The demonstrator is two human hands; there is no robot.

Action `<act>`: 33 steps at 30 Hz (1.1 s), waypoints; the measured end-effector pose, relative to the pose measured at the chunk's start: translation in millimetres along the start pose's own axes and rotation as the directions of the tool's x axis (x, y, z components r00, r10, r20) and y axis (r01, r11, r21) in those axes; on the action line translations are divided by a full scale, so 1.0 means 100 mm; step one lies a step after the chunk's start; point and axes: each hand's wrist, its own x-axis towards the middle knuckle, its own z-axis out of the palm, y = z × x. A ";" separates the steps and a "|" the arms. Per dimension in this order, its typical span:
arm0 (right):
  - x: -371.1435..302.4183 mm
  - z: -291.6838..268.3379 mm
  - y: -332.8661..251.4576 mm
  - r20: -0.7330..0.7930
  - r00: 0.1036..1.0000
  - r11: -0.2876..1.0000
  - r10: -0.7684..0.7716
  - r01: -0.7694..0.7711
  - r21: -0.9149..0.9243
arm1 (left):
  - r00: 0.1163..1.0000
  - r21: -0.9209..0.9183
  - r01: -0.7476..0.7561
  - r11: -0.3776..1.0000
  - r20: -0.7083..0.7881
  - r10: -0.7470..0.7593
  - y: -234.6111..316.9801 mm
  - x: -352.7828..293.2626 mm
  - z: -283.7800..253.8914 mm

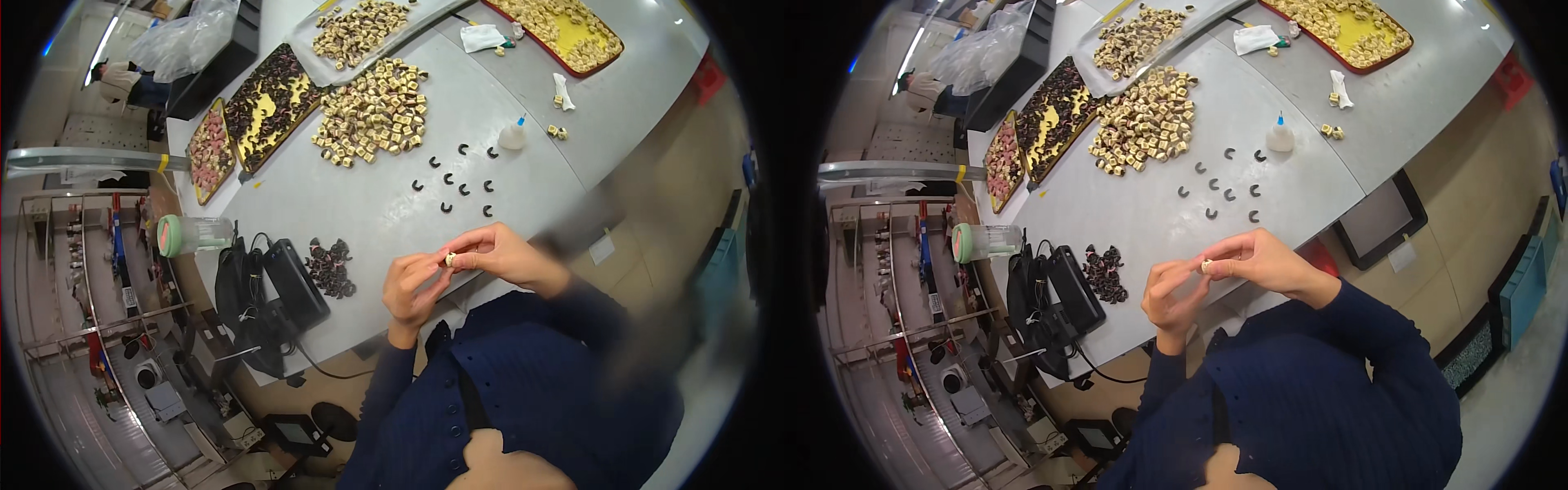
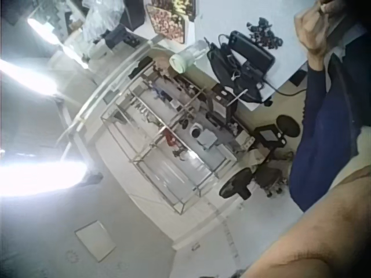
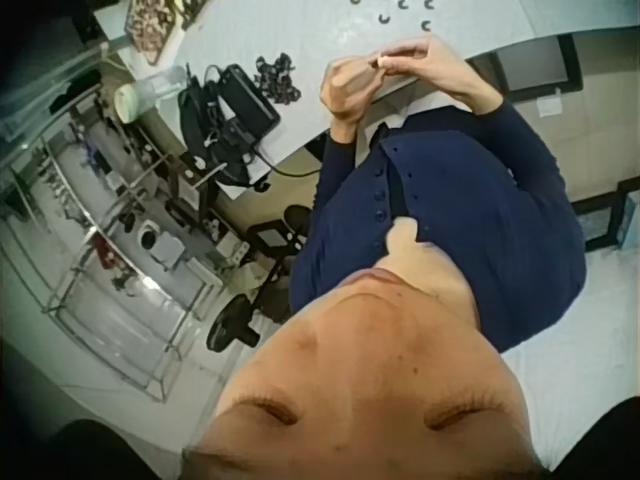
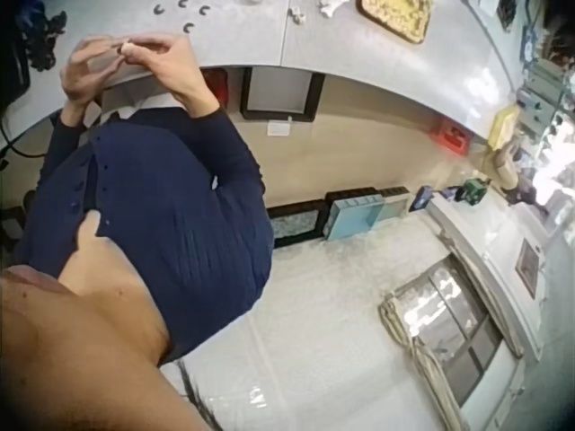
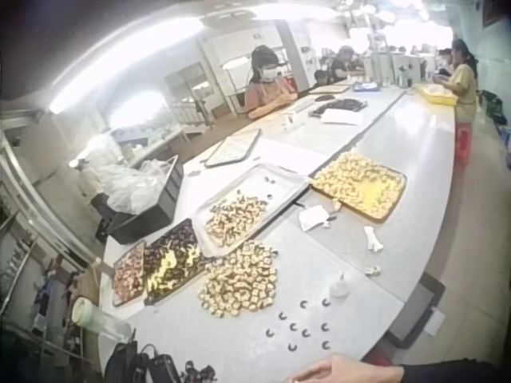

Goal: The person lays out curved pieces on the table, applies adhesive to them using a squeeze bottle, and attaches the glued pieces onto figurine heads by hand.

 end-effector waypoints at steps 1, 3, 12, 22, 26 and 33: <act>0.00 -0.01 0.01 0.021 1.000 1.000 -0.009 0.009 -0.011 | 1.000 0.007 -0.009 1.000 0.004 0.009 0.00 0.00 0.00; 0.00 -0.01 0.06 0.011 0.999 0.999 -0.037 0.037 -0.001 | 1.000 0.001 0.001 1.000 0.009 -0.001 -0.01 -0.02 0.02; -0.02 -0.03 0.09 0.033 0.996 0.996 -0.088 0.087 0.031 | 1.000 -0.015 0.002 1.000 0.005 -0.002 0.00 -0.02 0.07; -0.01 -0.05 0.12 0.078 0.992 0.994 -0.099 0.095 0.054 | 1.000 -0.027 -0.006 1.000 0.027 0.007 -0.01 -0.03 0.07; -0.02 -0.04 0.09 0.087 0.993 0.996 -0.085 0.085 0.002 | 0.998 -0.041 -0.008 0.999 0.058 0.011 -0.01 -0.03 0.07; -0.02 -0.02 0.05 0.111 0.993 0.996 -0.035 0.045 -0.082 | 0.999 -0.090 -0.010 0.996 0.048 0.014 -0.02 -0.08 0.09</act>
